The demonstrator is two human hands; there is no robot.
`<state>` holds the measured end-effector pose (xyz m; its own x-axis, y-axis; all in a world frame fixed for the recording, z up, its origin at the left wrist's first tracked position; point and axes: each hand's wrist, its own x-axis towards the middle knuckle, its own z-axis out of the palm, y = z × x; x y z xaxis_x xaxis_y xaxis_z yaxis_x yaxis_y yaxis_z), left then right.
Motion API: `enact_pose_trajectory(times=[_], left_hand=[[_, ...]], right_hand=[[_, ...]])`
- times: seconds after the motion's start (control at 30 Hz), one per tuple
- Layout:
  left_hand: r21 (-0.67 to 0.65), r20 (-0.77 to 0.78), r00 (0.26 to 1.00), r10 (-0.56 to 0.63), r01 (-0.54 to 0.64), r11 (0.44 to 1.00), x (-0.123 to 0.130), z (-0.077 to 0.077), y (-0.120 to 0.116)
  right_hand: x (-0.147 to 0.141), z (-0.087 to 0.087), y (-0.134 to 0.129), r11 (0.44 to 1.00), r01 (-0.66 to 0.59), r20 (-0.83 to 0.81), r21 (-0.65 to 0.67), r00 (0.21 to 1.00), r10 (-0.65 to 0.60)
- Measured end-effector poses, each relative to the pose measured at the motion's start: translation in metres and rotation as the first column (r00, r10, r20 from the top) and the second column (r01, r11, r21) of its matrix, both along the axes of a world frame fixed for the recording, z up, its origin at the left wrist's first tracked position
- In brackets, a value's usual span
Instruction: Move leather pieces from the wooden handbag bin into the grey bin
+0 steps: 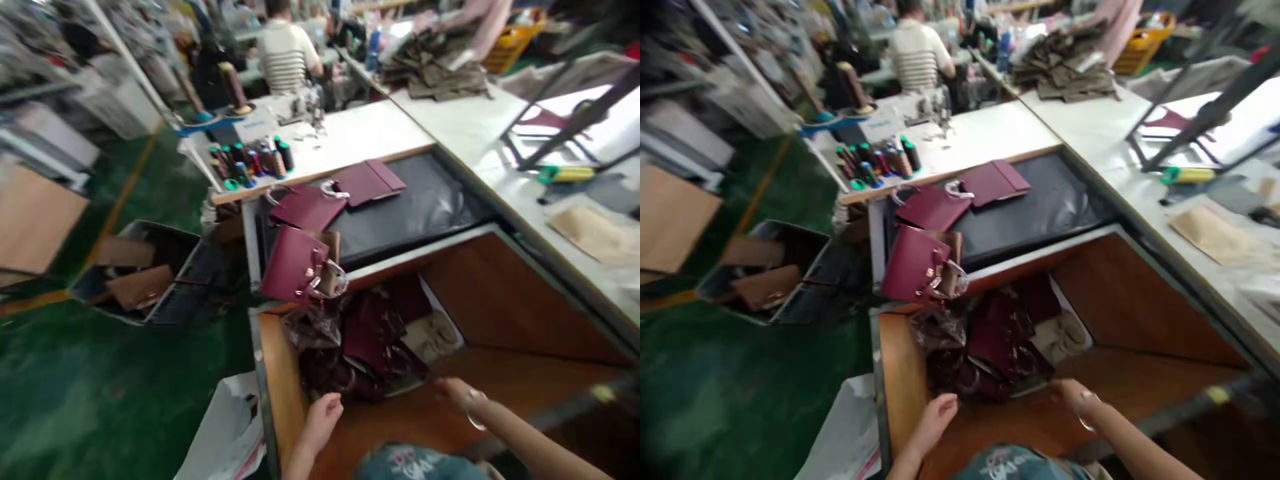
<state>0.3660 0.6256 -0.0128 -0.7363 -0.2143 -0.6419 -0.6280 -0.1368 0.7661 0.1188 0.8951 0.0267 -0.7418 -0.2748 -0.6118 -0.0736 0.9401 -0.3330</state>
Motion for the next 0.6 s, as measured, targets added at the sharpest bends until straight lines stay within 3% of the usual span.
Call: enact_pose_trajectory(times=[0.1, 0.17, 0.23, 0.33, 0.43, 0.5, 0.6], left_hand=[[0.073, 0.136, 0.978, -0.156, 0.147, 0.986, 0.037, -0.028, 0.035], [0.105, 0.231, 0.960, -0.159, 0.138, 0.985, 0.050, -0.042, 0.046], [0.097, 0.299, 0.950, -0.087, 0.060, 0.993, 0.049, -0.048, 0.050], [0.048, 0.388, 0.917, 0.096, -0.124, 0.991, 0.024, -0.047, 0.046], [0.059, 0.518, 0.817, 0.253, -0.329, 0.942, -0.015, -0.046, 0.038], [0.077, 0.578, 0.751, 0.318, -0.438, 0.896, -0.038, -0.050, 0.037], [0.063, 0.626, 0.692, 0.361, -0.506, 0.860, -0.059, -0.064, 0.047]], right_hand=[[-0.003, -0.018, 0.045, 0.996, -0.002, 0.158, 0.092, 0.987, -0.012], [-0.017, -0.038, 0.053, 0.994, -0.004, 0.202, 0.111, 0.979, -0.018], [-0.032, -0.062, 0.052, 0.993, 0.003, 0.221, 0.116, 0.975, -0.029], [-0.047, -0.099, 0.046, 0.995, -0.014, 0.281, 0.098, 0.960, -0.014], [-0.050, -0.132, 0.040, 0.998, -0.009, 0.348, 0.062, 0.937, -0.013], [-0.047, -0.154, 0.036, 0.998, 0.021, 0.383, 0.051, 0.923, -0.039], [-0.037, -0.190, 0.031, 0.993, 0.095, 0.431, 0.071, 0.895, -0.117]])
